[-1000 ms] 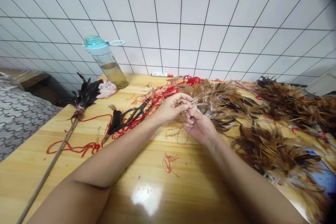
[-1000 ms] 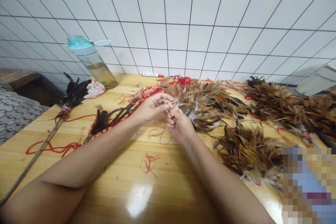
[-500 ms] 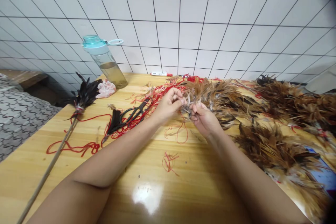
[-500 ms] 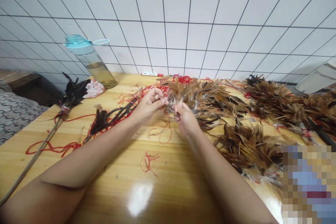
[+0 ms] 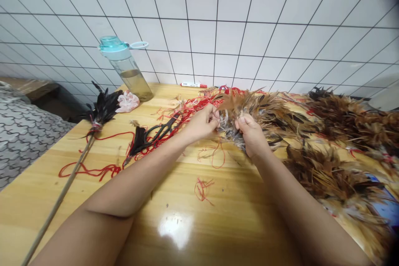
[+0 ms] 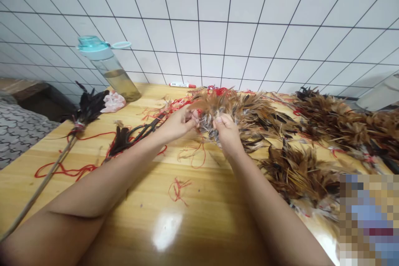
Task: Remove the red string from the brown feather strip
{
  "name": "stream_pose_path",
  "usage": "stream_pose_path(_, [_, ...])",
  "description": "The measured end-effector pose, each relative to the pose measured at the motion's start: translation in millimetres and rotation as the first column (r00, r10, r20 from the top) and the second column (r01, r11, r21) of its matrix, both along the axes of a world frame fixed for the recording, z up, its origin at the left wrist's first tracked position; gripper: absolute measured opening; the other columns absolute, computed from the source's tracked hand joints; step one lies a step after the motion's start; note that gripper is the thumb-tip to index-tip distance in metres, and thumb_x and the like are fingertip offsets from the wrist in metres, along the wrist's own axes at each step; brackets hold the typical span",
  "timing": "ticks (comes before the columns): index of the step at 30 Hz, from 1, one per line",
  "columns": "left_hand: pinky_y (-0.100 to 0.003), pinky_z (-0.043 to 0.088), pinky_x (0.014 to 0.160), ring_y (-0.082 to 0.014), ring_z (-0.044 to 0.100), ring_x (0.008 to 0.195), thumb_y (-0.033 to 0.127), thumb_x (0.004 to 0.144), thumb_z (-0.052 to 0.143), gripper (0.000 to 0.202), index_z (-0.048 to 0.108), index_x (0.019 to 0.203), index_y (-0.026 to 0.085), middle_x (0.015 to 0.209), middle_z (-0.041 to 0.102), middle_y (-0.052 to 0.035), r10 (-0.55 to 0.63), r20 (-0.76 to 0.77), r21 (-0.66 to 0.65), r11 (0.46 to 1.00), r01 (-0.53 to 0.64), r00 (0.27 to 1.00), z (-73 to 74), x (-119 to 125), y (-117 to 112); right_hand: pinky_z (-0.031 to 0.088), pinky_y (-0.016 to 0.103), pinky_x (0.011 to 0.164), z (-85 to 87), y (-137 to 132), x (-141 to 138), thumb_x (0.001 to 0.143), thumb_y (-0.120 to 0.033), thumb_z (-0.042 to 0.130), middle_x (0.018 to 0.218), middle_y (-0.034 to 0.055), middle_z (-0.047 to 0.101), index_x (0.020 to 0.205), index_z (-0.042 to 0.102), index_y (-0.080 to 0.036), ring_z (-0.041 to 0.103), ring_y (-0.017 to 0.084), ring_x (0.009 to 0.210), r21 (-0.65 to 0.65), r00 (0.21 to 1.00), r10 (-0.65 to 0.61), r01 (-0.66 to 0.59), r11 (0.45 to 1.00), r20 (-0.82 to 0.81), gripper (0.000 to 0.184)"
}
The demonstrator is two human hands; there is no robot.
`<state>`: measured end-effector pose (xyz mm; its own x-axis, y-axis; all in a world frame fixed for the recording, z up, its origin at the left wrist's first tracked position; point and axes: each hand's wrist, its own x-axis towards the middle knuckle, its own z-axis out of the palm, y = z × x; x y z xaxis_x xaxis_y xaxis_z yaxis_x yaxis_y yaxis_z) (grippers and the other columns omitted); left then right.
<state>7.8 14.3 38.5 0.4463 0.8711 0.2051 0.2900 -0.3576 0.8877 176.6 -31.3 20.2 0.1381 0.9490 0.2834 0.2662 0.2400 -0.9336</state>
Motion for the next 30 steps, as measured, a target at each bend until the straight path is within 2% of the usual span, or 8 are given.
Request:
stream_pose_path(5, [-0.027,0.047,0.077,-0.0151,0.059,0.080,0.013,0.074,0.053,0.007,0.059,0.075,0.016,0.081,0.066,-0.0030,0.005,-0.111,0.166,0.986,0.013,0.994,3.4,7,-4,0.037,0.039,0.088,4.4,-3,-3,0.086,-0.035,0.044,0.085,0.0057,0.057,0.056,0.049,-0.021,0.051,0.022,0.092,0.145,0.943,-0.013,-0.038,0.989,0.332,0.033])
stream_pose_path(9, [-0.025,0.045,0.066,-0.0126,0.055,0.066,0.021,0.076,0.053,0.019,0.054,0.058,0.016,0.064,0.061,-0.0002,-0.062,-0.150,0.081,0.994,0.075,0.987,1.9,8,-2,0.036,0.041,0.093,5.5,-3,-4,0.084,-0.032,0.045,0.087,0.0069,0.059,0.059,0.053,-0.021,0.051,0.023,0.101,0.148,0.899,0.058,-0.135,0.980,0.433,0.028])
stream_pose_path(13, [-0.021,0.040,0.052,-0.0089,0.048,0.053,0.035,0.079,0.054,0.031,0.051,0.055,0.016,0.055,0.054,0.0006,-0.084,0.049,-0.060,0.994,0.087,0.995,-6.1,9,-7,0.040,0.035,0.082,10.4,-3,-3,0.087,-0.033,0.041,0.080,0.0061,0.057,0.059,0.050,-0.021,0.053,0.021,0.089,0.147,0.907,0.113,-0.186,0.972,0.405,0.031])
stream_pose_path(16, [-0.019,0.037,0.048,-0.0079,0.048,0.051,0.041,0.076,0.061,0.031,0.055,0.061,0.015,0.056,0.054,0.0002,-0.070,0.209,-0.223,0.968,0.118,0.975,-10.0,11,-14,0.039,0.031,0.072,14.9,-5,-3,0.088,-0.032,0.040,0.071,0.0038,0.052,0.057,0.044,-0.022,0.051,0.018,0.075,0.157,0.913,0.105,-0.179,0.971,0.393,0.032])
stream_pose_path(18, [-0.019,0.038,0.048,-0.0071,0.048,0.051,0.042,0.074,0.065,0.030,0.058,0.066,0.014,0.060,0.056,-0.0005,-0.094,0.284,-0.293,0.939,0.179,0.954,-8.1,12,-17,0.037,0.030,0.068,15.9,-5,-3,0.087,-0.030,0.040,0.066,0.0022,0.048,0.057,0.041,-0.023,0.049,0.017,0.070,0.151,0.917,0.050,-0.119,0.981,0.396,0.031])
stream_pose_path(21, [-0.019,0.040,0.050,-0.0062,0.048,0.052,0.041,0.074,0.067,0.029,0.059,0.072,0.013,0.065,0.058,-0.0015,-0.170,0.336,-0.288,0.918,0.273,0.926,-0.1,11,-18,0.035,0.030,0.066,14.1,-5,1,0.087,-0.027,0.040,0.063,0.0015,0.048,0.057,0.041,-0.023,0.048,0.017,0.067,0.116,0.912,-0.052,0.004,0.993,0.408,0.030])
stream_pose_path(26, [-0.022,0.042,0.055,-0.0110,0.055,0.058,0.024,0.075,0.062,0.010,0.060,0.073,0.014,0.064,0.061,-0.0009,-0.194,0.043,-0.231,0.952,0.198,0.980,7.3,5,-14,0.033,0.030,0.065,10.2,-2,9,0.086,-0.020,0.040,0.066,0.0031,0.050,0.057,0.039,-0.023,0.047,0.019,0.069,0.140,0.811,-0.191,0.136,0.981,0.554,0.029])
stream_pose_path(30, [-0.024,0.039,0.061,-0.0126,0.054,0.062,0.023,0.079,0.056,0.012,0.060,0.070,0.016,0.065,0.061,0.0007,-0.146,-0.230,0.026,0.987,0.156,0.962,10.2,6,-20,0.029,0.030,0.061,10.2,-5,10,0.087,-0.017,0.039,0.081,0.0064,0.057,0.065,0.050,-0.021,0.048,0.019,0.071,0.149,0.653,-0.272,0.239,0.959,0.707,0.024])
